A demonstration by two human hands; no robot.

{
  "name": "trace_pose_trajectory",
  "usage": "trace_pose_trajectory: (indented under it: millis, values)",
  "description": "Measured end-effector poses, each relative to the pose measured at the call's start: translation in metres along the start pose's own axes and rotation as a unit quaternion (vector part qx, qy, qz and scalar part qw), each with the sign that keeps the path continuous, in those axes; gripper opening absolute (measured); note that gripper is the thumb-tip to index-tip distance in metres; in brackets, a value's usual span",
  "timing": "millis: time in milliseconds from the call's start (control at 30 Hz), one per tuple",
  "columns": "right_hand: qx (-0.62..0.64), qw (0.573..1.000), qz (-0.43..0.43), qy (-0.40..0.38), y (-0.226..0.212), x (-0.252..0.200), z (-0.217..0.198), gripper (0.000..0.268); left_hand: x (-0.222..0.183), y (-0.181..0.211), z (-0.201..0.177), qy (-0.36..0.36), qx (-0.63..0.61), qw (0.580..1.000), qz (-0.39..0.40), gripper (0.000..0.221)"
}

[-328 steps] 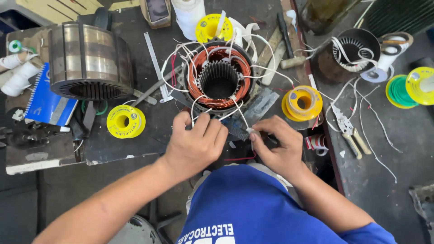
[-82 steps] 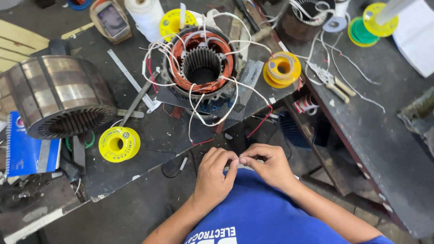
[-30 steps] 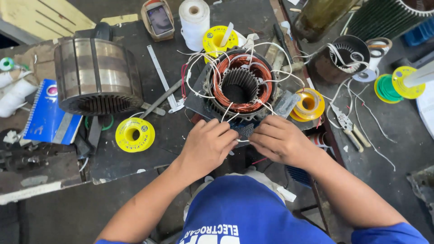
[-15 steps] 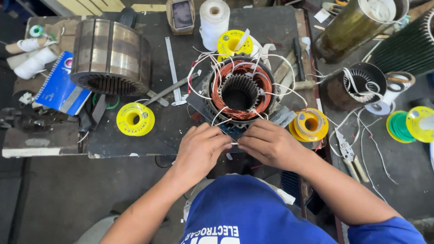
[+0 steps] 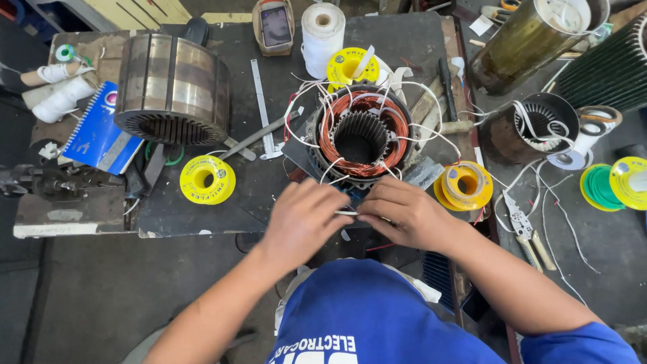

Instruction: Wiring and insulating connections on an electric motor stator using tape and pliers.

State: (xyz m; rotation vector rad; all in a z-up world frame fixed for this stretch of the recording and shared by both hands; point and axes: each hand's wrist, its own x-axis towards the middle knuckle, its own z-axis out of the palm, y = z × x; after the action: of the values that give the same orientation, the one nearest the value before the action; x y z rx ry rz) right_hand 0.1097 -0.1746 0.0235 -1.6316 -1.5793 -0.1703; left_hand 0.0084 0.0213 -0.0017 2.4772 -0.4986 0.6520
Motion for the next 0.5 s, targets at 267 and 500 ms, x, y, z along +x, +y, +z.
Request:
trace_pose_trajectory:
  millis: [267,500]
  values:
    - [-0.097,0.995,-0.017,0.001,-0.006,0.014,0.022,0.016,-0.001,-0.036,-0.019,-0.081,-0.073,0.994,0.012,0.008]
    - [-0.072,0.997,0.019,-0.021,-0.001,0.009,0.026,0.011,0.002,-0.045,-0.013,-0.095,-0.134,0.986,0.015,0.009]
